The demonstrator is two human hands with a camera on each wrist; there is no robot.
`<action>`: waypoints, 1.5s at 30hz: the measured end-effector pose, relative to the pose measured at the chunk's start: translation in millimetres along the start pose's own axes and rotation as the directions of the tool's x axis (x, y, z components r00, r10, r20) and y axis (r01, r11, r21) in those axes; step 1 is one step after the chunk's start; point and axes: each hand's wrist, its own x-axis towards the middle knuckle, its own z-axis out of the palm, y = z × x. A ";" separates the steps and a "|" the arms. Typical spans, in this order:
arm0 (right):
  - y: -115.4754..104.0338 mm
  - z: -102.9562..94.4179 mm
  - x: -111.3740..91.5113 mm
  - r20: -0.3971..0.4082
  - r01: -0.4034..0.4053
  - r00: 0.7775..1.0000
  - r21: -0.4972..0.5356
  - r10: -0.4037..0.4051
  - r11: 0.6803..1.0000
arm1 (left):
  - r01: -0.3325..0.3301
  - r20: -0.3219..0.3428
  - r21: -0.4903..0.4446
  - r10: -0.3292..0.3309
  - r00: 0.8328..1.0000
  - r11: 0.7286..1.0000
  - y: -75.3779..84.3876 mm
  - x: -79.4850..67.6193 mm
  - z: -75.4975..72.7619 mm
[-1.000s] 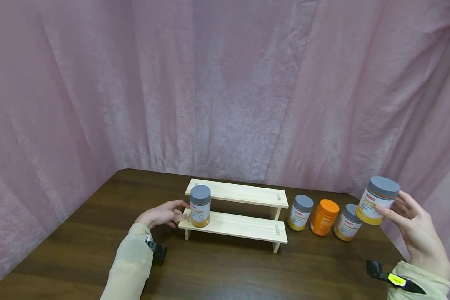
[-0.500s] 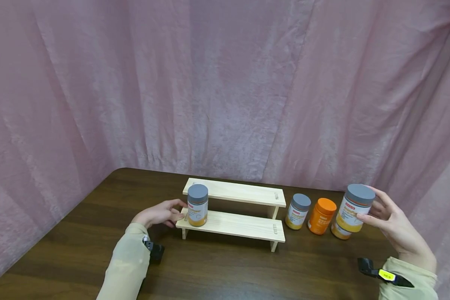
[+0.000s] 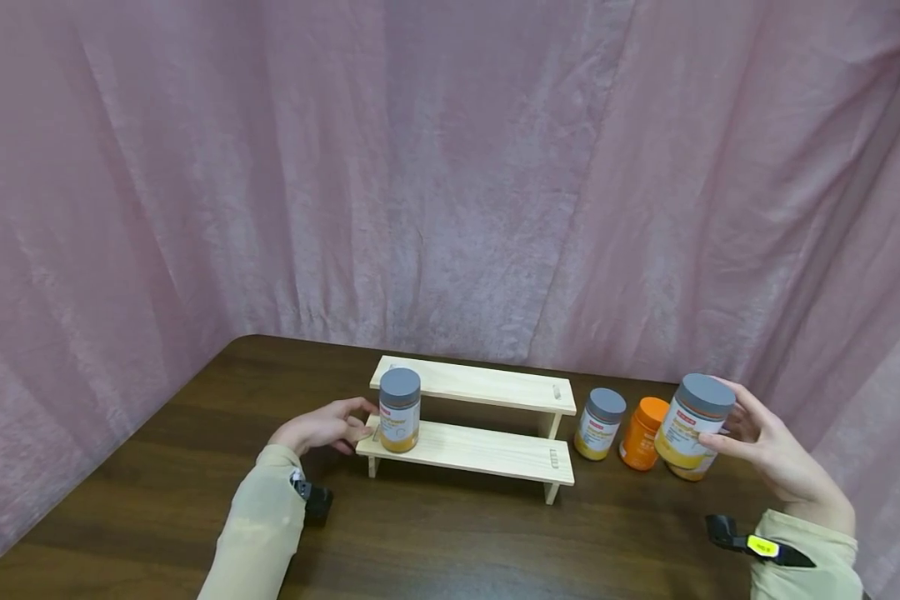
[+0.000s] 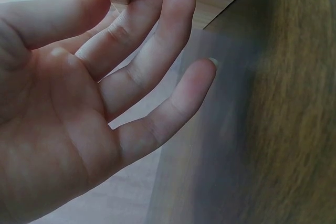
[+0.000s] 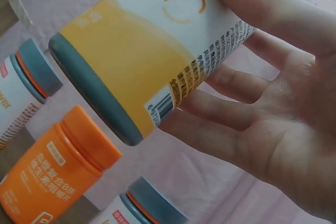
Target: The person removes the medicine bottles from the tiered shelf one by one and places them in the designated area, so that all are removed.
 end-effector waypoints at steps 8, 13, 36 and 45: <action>3.4 6.9 6.7 0.000 -0.032 0.999 -0.062 0.032 0.998 | 0.015 -0.012 -0.010 -0.015 1.000 1.000 -2.5 3.2 -0.3; 3.7 13.0 14.4 0.039 -0.060 0.997 -0.111 0.065 0.992 | 0.012 -0.011 -0.011 -0.012 1.000 1.000 -3.1 2.9 -1.0; 37.4 36.9 37.6 0.341 -0.048 0.940 0.082 0.017 0.995 | -0.005 -0.005 -0.002 0.005 1.000 1.000 1.0 4.2 3.9; 39.5 43.7 40.5 0.369 -0.097 0.927 0.041 0.075 0.994 | -0.001 -0.009 0.006 0.001 1.000 1.000 2.7 2.7 3.9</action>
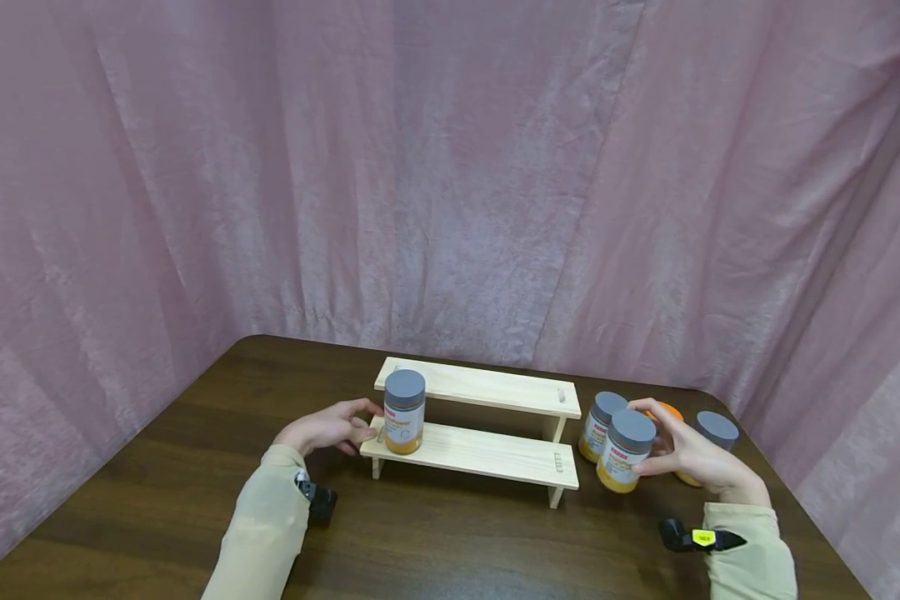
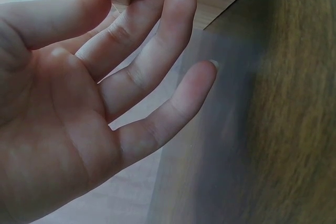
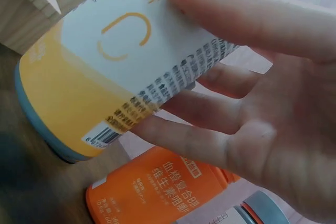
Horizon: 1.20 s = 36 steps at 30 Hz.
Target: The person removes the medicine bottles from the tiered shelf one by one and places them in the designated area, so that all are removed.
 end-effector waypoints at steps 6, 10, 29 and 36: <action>-1.0 1.5 2.8 0.005 -0.118 0.993 -0.049 0.118 0.992 | -0.002 0.002 0.004 0.002 1.000 1.000 0.4 -0.1 -0.4; -1.5 2.8 4.8 0.028 -0.159 0.987 -0.069 0.161 0.985 | 0.001 0.000 0.002 -0.001 1.000 1.000 0.0 0.1 -0.6; 5.8 4.7 8.2 0.107 -0.182 0.976 -0.066 0.188 0.981 | 0.000 0.000 0.000 0.000 1.000 1.000 1.4 -1.2 0.2; 7.5 4.5 9.1 0.083 -0.144 0.985 -0.099 0.152 0.985 | 0.014 -0.007 -0.002 -0.014 1.000 1.000 -0.2 1.2 0.8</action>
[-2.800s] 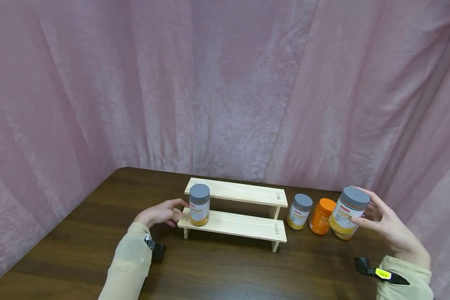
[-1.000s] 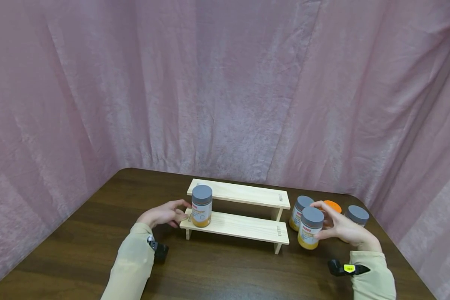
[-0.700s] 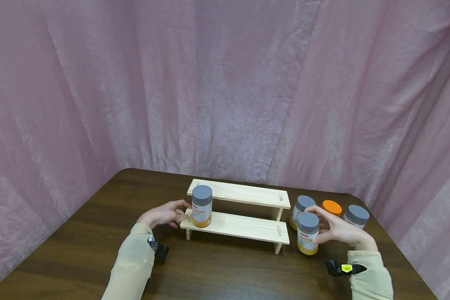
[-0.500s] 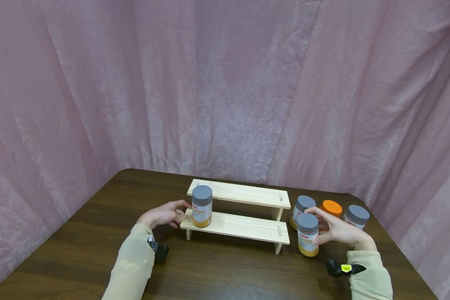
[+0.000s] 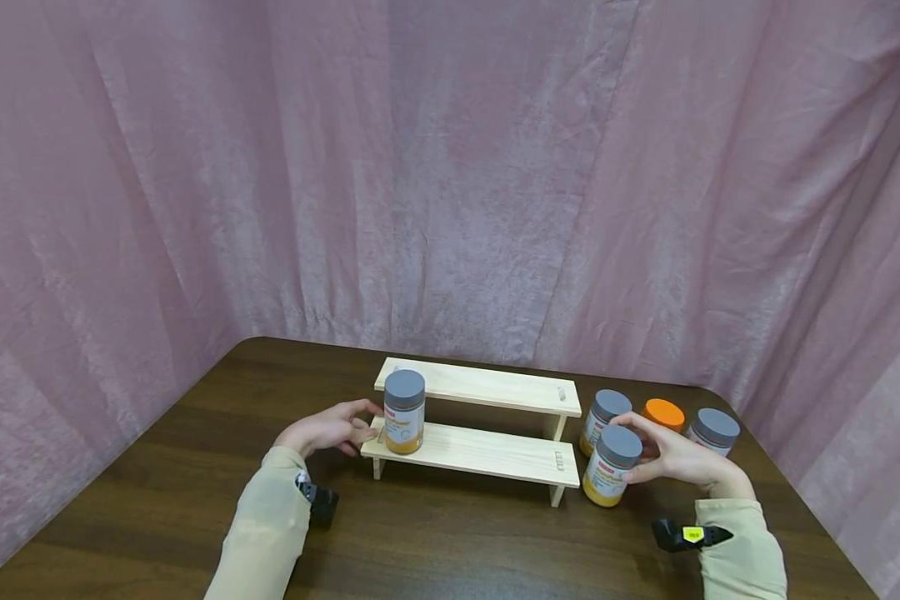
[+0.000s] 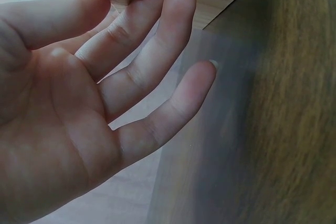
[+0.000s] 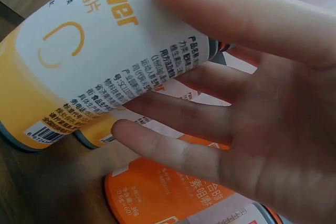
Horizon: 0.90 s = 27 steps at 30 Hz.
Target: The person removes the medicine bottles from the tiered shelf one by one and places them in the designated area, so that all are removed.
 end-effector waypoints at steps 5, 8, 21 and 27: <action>-1.8 -0.6 -2.8 -0.011 0.013 1.000 0.022 -0.012 1.000 | 0.004 -0.002 -0.005 -0.004 1.000 1.000 0.9 -1.3 1.1; -6.9 -3.0 -6.2 -0.039 0.098 0.995 0.033 -0.097 0.995 | 0.004 -0.001 -0.006 -0.004 1.000 1.000 1.4 -2.3 0.8; -31.4 -2.8 -9.2 -0.117 0.186 0.975 -0.042 -0.190 0.982 | 0.002 0.003 -0.008 -0.002 1.000 1.000 1.3 -1.5 -1.3; -49.4 5.3 -0.2 -0.257 0.118 0.956 -0.099 -0.140 0.988 | 0.002 -0.002 0.000 -0.002 1.000 1.000 0.2 -1.9 -0.5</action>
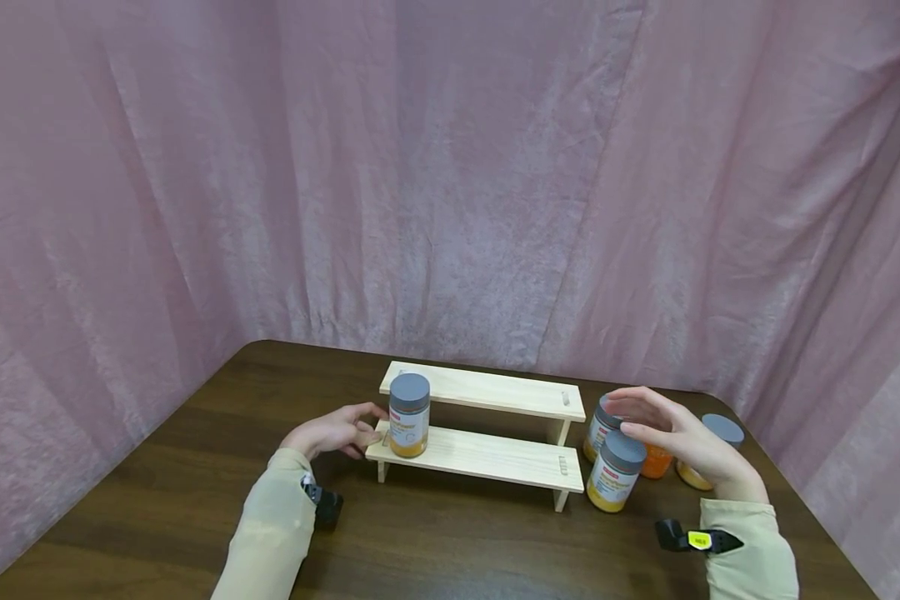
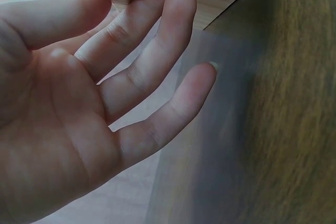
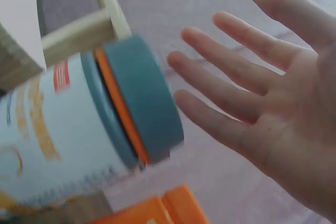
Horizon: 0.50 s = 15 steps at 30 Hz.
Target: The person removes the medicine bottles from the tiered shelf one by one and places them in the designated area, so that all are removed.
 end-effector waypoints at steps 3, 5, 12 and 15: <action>-10.8 8.4 6.1 -0.050 -0.040 0.998 -0.015 0.039 0.999 | -0.003 0.000 0.007 0.003 1.000 1.000 -0.4 0.2 0.1; -17.4 15.3 11.2 -0.060 -0.041 0.997 -0.019 0.040 0.999 | 0.002 -0.005 0.002 -0.002 1.000 1.000 -0.4 0.1 0.0; -28.5 37.8 28.0 -0.046 0.082 0.996 0.027 -0.080 0.996 | -0.007 -0.001 0.004 0.007 1.000 1.000 -0.9 0.0 0.3; -30.6 46.3 33.2 -0.068 0.079 0.995 0.036 -0.076 0.996 | -0.007 -0.003 -0.004 0.007 1.000 1.000 -1.3 -0.2 1.3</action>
